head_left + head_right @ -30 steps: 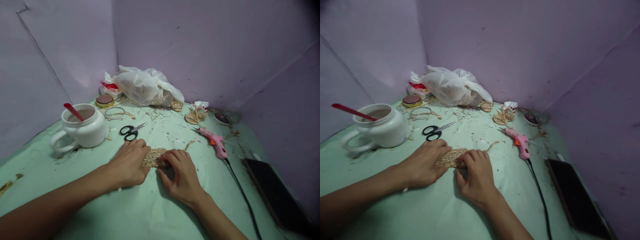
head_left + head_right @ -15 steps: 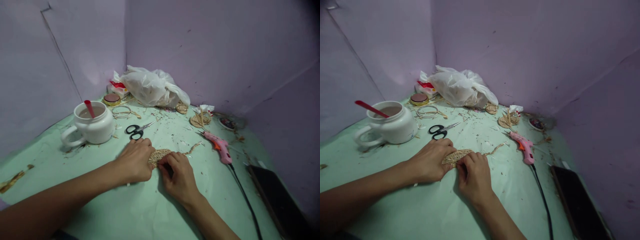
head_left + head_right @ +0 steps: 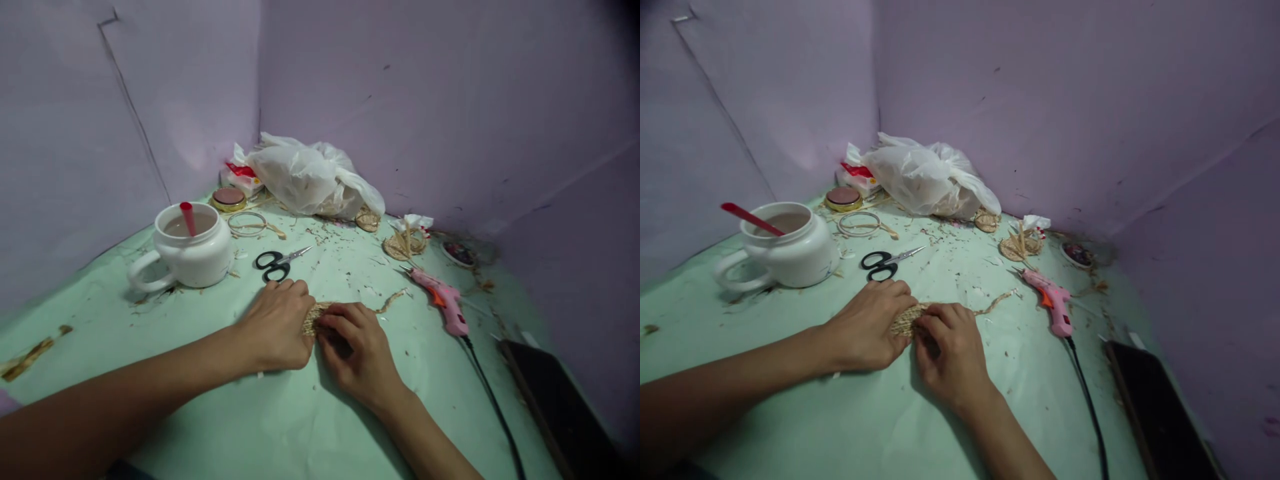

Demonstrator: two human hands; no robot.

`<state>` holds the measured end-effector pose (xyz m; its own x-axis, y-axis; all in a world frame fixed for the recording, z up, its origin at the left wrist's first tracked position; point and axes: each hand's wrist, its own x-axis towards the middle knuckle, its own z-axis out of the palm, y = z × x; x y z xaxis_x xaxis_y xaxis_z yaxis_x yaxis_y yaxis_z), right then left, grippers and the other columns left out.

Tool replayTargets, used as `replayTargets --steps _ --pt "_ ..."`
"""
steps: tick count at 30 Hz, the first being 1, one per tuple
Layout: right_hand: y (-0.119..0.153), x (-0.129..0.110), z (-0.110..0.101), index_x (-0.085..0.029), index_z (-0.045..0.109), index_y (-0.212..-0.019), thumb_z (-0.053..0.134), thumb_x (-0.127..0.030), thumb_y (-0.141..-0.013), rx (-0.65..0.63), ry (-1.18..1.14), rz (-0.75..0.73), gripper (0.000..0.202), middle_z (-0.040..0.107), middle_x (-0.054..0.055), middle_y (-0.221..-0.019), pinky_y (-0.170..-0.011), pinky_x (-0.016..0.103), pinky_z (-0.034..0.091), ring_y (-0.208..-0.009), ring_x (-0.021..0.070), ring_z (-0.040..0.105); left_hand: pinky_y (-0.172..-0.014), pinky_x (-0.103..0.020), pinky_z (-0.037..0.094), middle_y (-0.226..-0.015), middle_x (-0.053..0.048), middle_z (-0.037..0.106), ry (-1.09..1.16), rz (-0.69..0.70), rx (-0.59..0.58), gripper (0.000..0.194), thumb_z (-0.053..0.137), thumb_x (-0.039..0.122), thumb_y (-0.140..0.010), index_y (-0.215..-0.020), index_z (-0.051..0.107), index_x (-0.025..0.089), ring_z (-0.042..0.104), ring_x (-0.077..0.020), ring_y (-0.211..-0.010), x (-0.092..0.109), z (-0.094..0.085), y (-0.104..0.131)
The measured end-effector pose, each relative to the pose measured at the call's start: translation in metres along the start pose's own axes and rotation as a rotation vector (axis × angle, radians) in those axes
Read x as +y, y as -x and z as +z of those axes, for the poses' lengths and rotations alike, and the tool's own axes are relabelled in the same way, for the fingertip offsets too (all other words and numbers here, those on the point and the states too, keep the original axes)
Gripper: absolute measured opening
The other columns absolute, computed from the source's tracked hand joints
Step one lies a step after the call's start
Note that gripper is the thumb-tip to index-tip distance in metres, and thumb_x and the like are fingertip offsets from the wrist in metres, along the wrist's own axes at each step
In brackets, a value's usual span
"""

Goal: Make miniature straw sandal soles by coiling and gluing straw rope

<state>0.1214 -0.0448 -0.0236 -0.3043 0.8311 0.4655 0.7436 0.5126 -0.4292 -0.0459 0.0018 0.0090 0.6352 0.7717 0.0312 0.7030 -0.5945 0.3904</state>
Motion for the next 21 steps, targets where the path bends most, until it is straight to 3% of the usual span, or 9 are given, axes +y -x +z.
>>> replayTargets --steps 8,16,21 --pt "0.001 0.003 0.001 -0.017 0.063 -0.100 0.057 -0.013 -0.075 0.025 -0.020 -0.024 0.026 0.066 0.010 -0.094 -0.071 0.039 0.049 -0.084 0.0223 0.057 -0.081 -0.037 0.044 -0.095 -0.008 0.058 0.074 0.002 -0.009 0.024 0.061 0.028 -0.068 -0.090 0.064 0.018 0.053 -0.0245 -0.092 -0.003 0.003 -0.004" --pt "0.000 0.001 0.006 -0.014 0.067 -0.092 0.055 -0.013 -0.075 0.061 0.005 -0.036 0.021 0.065 0.012 -0.090 -0.071 0.041 0.050 -0.082 0.0227 0.055 -0.063 -0.028 0.044 -0.077 -0.006 0.052 0.116 0.049 0.068 0.001 0.055 0.017 -0.063 -0.064 0.055 0.016 0.052 -0.0195 -0.078 -0.003 0.010 -0.007" --pt "0.001 0.001 0.008 -0.016 0.069 -0.089 0.056 -0.014 -0.075 0.080 0.029 -0.019 0.019 0.067 0.010 -0.088 -0.072 0.041 0.049 -0.081 0.0226 0.056 -0.064 -0.029 0.043 -0.075 -0.005 0.049 0.118 0.068 0.089 0.004 0.052 0.015 -0.063 -0.060 0.054 0.017 0.050 -0.0193 -0.078 -0.003 0.013 -0.007"
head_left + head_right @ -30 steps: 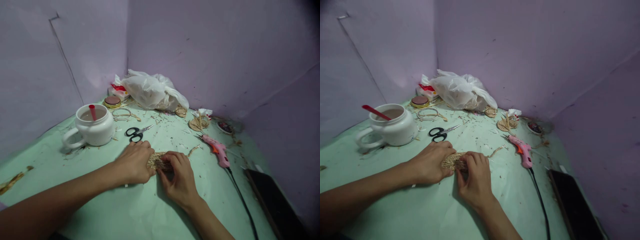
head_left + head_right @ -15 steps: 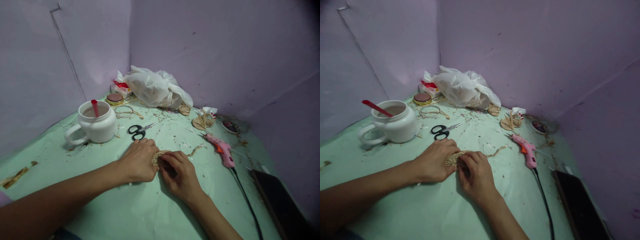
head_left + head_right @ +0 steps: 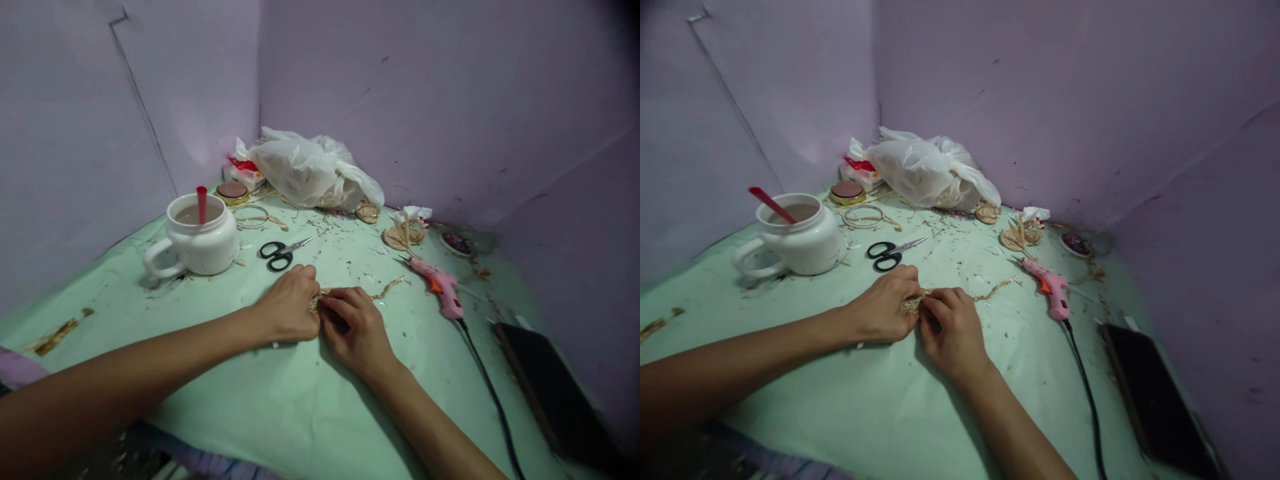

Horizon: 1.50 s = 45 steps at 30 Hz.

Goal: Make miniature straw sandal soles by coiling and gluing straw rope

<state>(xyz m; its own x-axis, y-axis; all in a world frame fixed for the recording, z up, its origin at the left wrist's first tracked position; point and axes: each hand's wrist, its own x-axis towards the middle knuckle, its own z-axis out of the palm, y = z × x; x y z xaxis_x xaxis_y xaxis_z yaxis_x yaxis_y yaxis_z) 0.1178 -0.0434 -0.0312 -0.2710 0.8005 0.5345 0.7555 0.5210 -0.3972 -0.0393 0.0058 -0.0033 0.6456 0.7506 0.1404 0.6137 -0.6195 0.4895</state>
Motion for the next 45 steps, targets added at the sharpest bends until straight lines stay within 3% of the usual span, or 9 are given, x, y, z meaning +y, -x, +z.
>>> replayTargets --steps 15,18,21,25,28,33,37,41,45 --pt "-0.002 -0.001 0.006 -0.018 0.071 -0.088 0.056 -0.012 -0.071 0.033 0.010 0.028 0.024 0.069 0.009 -0.089 -0.075 0.041 0.050 -0.082 0.0230 0.058 -0.065 -0.030 0.042 -0.072 -0.004 0.048 0.016 0.001 0.035 0.006 0.052 0.016 -0.063 -0.057 0.052 0.018 0.050 -0.0205 -0.080 -0.002 0.004 -0.004" --pt "0.001 -0.003 0.004 -0.019 0.069 -0.089 0.056 -0.012 -0.073 0.056 0.000 0.027 0.021 0.069 0.009 -0.089 -0.076 0.040 0.051 -0.084 0.0229 0.059 -0.066 -0.032 0.043 -0.076 -0.006 0.051 0.008 -0.034 0.043 0.002 0.053 0.019 -0.064 -0.065 0.054 0.017 0.051 -0.0219 -0.080 -0.003 0.003 -0.004" --pt "0.006 -0.005 0.000 -0.016 0.066 -0.093 0.058 -0.015 -0.077 0.105 -0.018 0.053 0.018 0.067 0.011 -0.093 -0.074 0.038 0.053 -0.085 0.0228 0.061 -0.070 -0.034 0.046 -0.085 -0.008 0.054 0.013 -0.067 0.036 0.019 0.057 0.022 -0.063 -0.080 0.057 0.016 0.053 -0.0238 -0.084 -0.005 0.002 -0.002" --pt "0.008 -0.003 -0.009 -0.019 0.065 -0.091 0.059 -0.021 -0.080 0.170 -0.151 0.189 0.012 0.066 0.008 -0.090 -0.072 0.034 0.054 -0.082 0.0193 0.063 -0.083 -0.037 0.045 -0.094 -0.009 0.056 0.035 -0.050 0.011 0.031 0.059 0.023 -0.064 -0.095 0.058 0.015 0.051 -0.0248 -0.093 -0.007 0.002 0.001" --pt "0.000 0.008 -0.016 -0.021 0.066 -0.086 0.056 -0.019 -0.083 0.216 -0.155 0.266 0.011 0.066 0.006 -0.085 -0.070 0.034 0.053 -0.079 0.0181 0.063 -0.086 -0.038 0.044 -0.094 -0.010 0.055 0.058 -0.041 -0.006 0.031 0.058 0.021 -0.065 -0.095 0.059 0.014 0.051 -0.0247 -0.093 -0.006 0.002 0.003" --pt "-0.019 0.026 -0.018 -0.019 0.070 -0.086 0.056 -0.019 -0.082 0.056 -0.058 0.193 0.014 0.068 0.007 -0.083 -0.070 0.039 0.050 -0.077 0.0204 0.060 -0.087 -0.038 0.043 -0.094 -0.007 0.053 0.104 -0.066 -0.034 0.025 0.057 0.020 -0.066 -0.092 0.060 0.019 0.048 -0.0239 -0.094 -0.005 0.000 0.003" --pt "-0.024 0.026 -0.011 -0.020 0.072 -0.085 0.056 -0.018 -0.082 -0.056 -0.076 0.149 0.016 0.068 0.007 -0.082 -0.070 0.038 0.049 -0.077 0.0206 0.058 -0.086 -0.038 0.043 -0.095 -0.008 0.052 0.095 -0.069 -0.061 0.023 0.054 0.019 -0.068 -0.090 0.061 0.019 0.047 -0.0240 -0.094 -0.004 -0.002 0.003" --pt "-0.028 0.020 -0.005 -0.020 0.069 -0.075 0.056 -0.014 -0.077 -0.064 -0.135 0.248 0.015 0.067 0.006 -0.077 -0.064 0.035 0.049 -0.071 0.0193 0.058 -0.082 -0.043 0.041 -0.093 -0.010 0.053 -0.067 -0.005 -0.116 0.027 0.049 0.018 -0.070 -0.095 0.060 0.015 0.046 -0.0253 -0.090 0.004 -0.005 0.000" --pt "-0.037 0.017 -0.002 -0.020 0.064 -0.065 0.054 -0.005 -0.066 -0.116 -0.101 0.366 0.017 0.064 0.004 -0.068 -0.060 0.034 0.047 -0.067 0.0198 0.056 -0.079 -0.047 0.038 -0.087 -0.010 0.056 -0.245 0.095 -0.226 0.022 0.048 0.023 -0.071 -0.085 0.062 0.015 0.046 -0.0259 -0.082 0.017 -0.006 -0.007"
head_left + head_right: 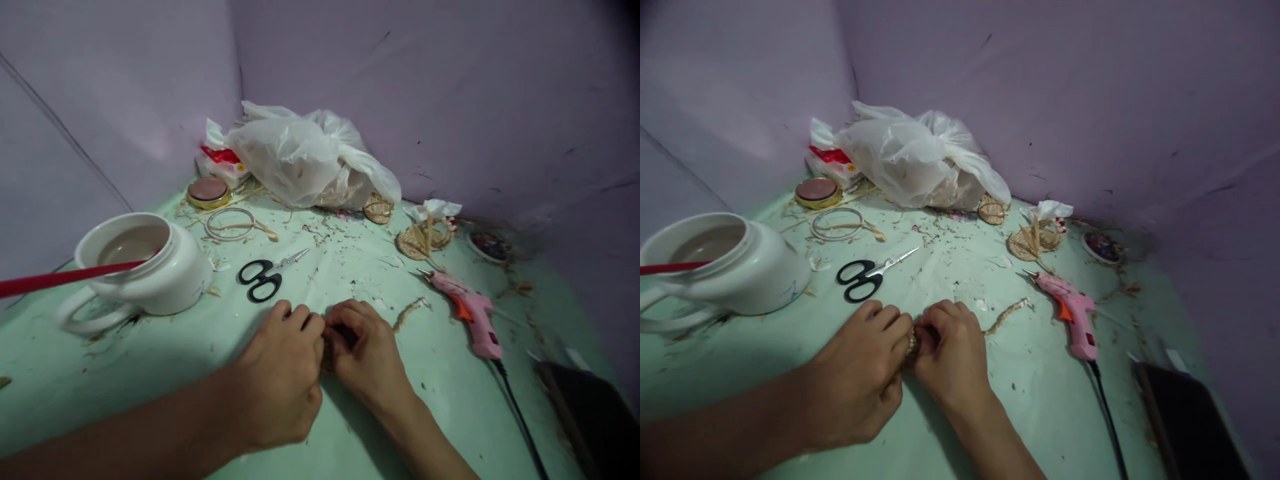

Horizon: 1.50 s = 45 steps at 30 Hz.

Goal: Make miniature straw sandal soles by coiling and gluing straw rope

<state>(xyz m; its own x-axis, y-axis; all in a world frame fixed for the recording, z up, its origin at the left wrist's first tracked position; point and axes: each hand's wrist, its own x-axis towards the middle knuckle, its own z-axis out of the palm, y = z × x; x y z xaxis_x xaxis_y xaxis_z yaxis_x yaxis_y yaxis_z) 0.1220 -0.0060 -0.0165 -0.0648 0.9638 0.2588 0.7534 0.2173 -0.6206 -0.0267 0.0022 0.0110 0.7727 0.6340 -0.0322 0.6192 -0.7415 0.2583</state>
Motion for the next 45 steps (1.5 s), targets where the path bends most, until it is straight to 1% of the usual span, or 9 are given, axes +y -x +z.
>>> replayTargets --steps 2,5,8,11,18,28,32,38,45 --pt "-0.003 0.001 -0.002 -0.020 0.063 -0.063 0.053 -0.003 -0.063 -0.039 -0.013 0.046 0.019 0.064 0.003 -0.065 -0.059 0.034 0.047 -0.066 0.0199 0.057 -0.080 -0.049 0.036 -0.087 -0.012 0.058 -0.047 0.015 -0.019 0.023 0.049 0.025 -0.070 -0.085 0.063 0.014 0.047 -0.0268 -0.081 0.002 -0.001 -0.003" --pt "-0.001 0.008 -0.012 -0.020 0.067 -0.075 0.051 -0.010 -0.075 -0.085 -0.144 0.051 0.019 0.068 0.004 -0.074 -0.065 0.034 0.051 -0.071 0.0196 0.062 -0.081 -0.048 0.037 -0.091 -0.011 0.058 0.032 -0.044 -0.019 0.028 0.052 0.026 -0.070 -0.093 0.062 0.015 0.050 -0.0267 -0.083 -0.007 -0.005 0.001" --pt "0.015 0.016 -0.029 -0.022 0.068 -0.092 0.049 -0.018 -0.084 0.050 -0.199 0.021 0.021 0.070 0.006 -0.089 -0.070 0.035 0.054 -0.080 0.0198 0.065 -0.089 -0.044 0.038 -0.107 -0.009 0.058 0.228 -0.106 0.034 0.044 0.061 0.030 -0.069 -0.111 0.057 0.019 0.052 -0.0260 -0.096 -0.022 -0.012 0.011" --pt "0.042 0.019 -0.045 -0.025 0.068 -0.093 0.055 -0.018 -0.082 0.207 -0.149 0.026 0.018 0.070 0.006 -0.091 -0.072 0.035 0.055 -0.084 0.0208 0.066 -0.095 -0.043 0.037 -0.119 -0.010 0.055 0.288 -0.127 0.040 0.057 0.062 0.034 -0.070 -0.124 0.050 0.020 0.050 -0.0274 -0.106 -0.029 -0.015 0.019" --pt "0.080 0.022 -0.048 -0.025 0.068 -0.087 0.056 -0.017 -0.081 0.397 -0.125 0.066 0.015 0.069 0.003 -0.083 -0.069 0.032 0.056 -0.077 0.0187 0.066 -0.090 -0.046 0.039 -0.111 -0.011 0.057 0.215 -0.213 0.074 0.035 0.055 0.032 -0.078 -0.110 0.059 0.018 0.051 -0.0268 -0.103 -0.009 -0.001 0.016" --pt "0.074 0.030 -0.034 -0.021 0.066 -0.087 0.053 -0.016 -0.083 0.331 -0.150 0.037 0.015 0.069 0.004 -0.082 -0.069 0.034 0.053 -0.077 0.0177 0.064 -0.081 -0.046 0.040 -0.094 -0.009 0.061 0.030 -0.214 0.143 0.026 0.058 0.032 -0.073 -0.091 0.065 0.014 0.053 -0.0278 -0.091 0.000 0.000 0.004" --pt "0.073 0.028 -0.033 -0.021 0.065 -0.089 0.054 -0.014 -0.081 0.323 -0.150 -0.005 0.016 0.068 0.005 -0.083 -0.069 0.034 0.053 -0.077 0.0179 0.063 -0.086 -0.046 0.039 -0.104 -0.010 0.060 0.063 -0.191 0.143 0.035 0.059 0.036 -0.074 -0.103 0.062 0.015 0.053 -0.0275 -0.097 -0.002 0.001 0.006" --pt "0.060 0.013 -0.030 -0.021 0.068 -0.087 0.055 -0.012 -0.080 0.200 0.003 -0.274 0.017 0.068 0.007 -0.085 -0.065 0.034 0.049 -0.076 0.0191 0.058 -0.088 -0.046 0.038 -0.109 -0.010 0.057 0.106 -0.157 0.163 0.044 0.061 0.031 -0.072 -0.113 0.058 0.017 0.050 -0.0273 -0.102 0.000 0.008 0.005" --pt "0.052 0.001 -0.019 -0.019 0.067 -0.079 0.055 -0.009 -0.074 0.115 0.073 -0.256 0.016 0.066 0.006 -0.076 -0.056 0.032 0.046 -0.068 0.0196 0.054 -0.083 -0.045 0.040 -0.102 -0.009 0.058 0.178 -0.140 0.185 0.034 0.060 0.027 -0.071 -0.104 0.061 0.018 0.051 -0.0263 -0.095 -0.002 0.011 -0.002"
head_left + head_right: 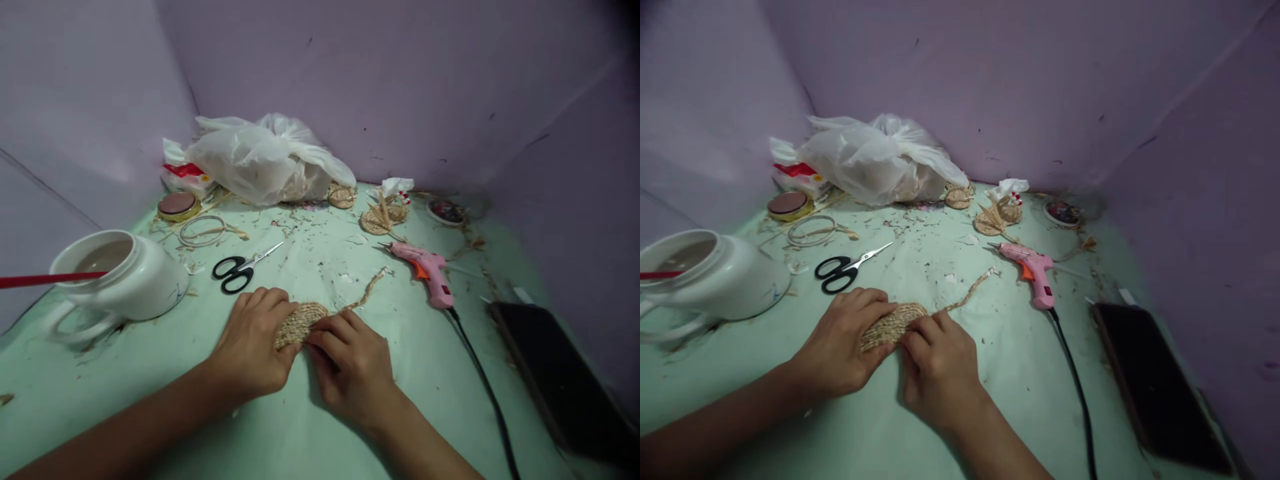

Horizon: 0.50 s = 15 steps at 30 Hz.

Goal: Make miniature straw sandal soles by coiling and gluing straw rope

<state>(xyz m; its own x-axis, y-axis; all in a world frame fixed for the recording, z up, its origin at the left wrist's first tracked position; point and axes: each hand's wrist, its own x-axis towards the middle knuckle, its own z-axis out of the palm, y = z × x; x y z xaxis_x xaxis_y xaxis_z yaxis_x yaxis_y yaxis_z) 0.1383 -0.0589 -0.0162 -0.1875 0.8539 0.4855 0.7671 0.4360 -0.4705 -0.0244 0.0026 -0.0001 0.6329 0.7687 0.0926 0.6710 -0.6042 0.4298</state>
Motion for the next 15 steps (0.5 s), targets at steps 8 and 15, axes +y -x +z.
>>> replayTargets --steps 8,15 --pt "0.003 0.008 -0.010 -0.021 0.065 -0.089 0.062 -0.014 -0.075 0.022 -0.148 0.072 0.015 0.068 0.004 -0.081 -0.064 0.035 0.050 -0.073 0.0199 0.059 -0.089 -0.046 0.039 -0.112 -0.010 0.056 0.008 0.013 -0.065 0.045 0.061 0.025 -0.069 -0.113 0.055 0.019 0.050 -0.0280 -0.103 -0.005 -0.006 0.007" --pt "0.012 0.022 -0.032 -0.020 0.064 -0.087 0.053 -0.027 -0.083 0.113 -0.110 0.548 0.014 0.068 0.004 -0.070 -0.055 0.030 0.048 -0.058 0.0168 0.061 -0.084 -0.042 0.044 -0.113 -0.011 0.061 -0.078 -0.241 -0.159 0.052 0.052 0.033 -0.076 -0.126 0.049 0.020 0.058 -0.0287 -0.100 -0.010 -0.020 0.029"
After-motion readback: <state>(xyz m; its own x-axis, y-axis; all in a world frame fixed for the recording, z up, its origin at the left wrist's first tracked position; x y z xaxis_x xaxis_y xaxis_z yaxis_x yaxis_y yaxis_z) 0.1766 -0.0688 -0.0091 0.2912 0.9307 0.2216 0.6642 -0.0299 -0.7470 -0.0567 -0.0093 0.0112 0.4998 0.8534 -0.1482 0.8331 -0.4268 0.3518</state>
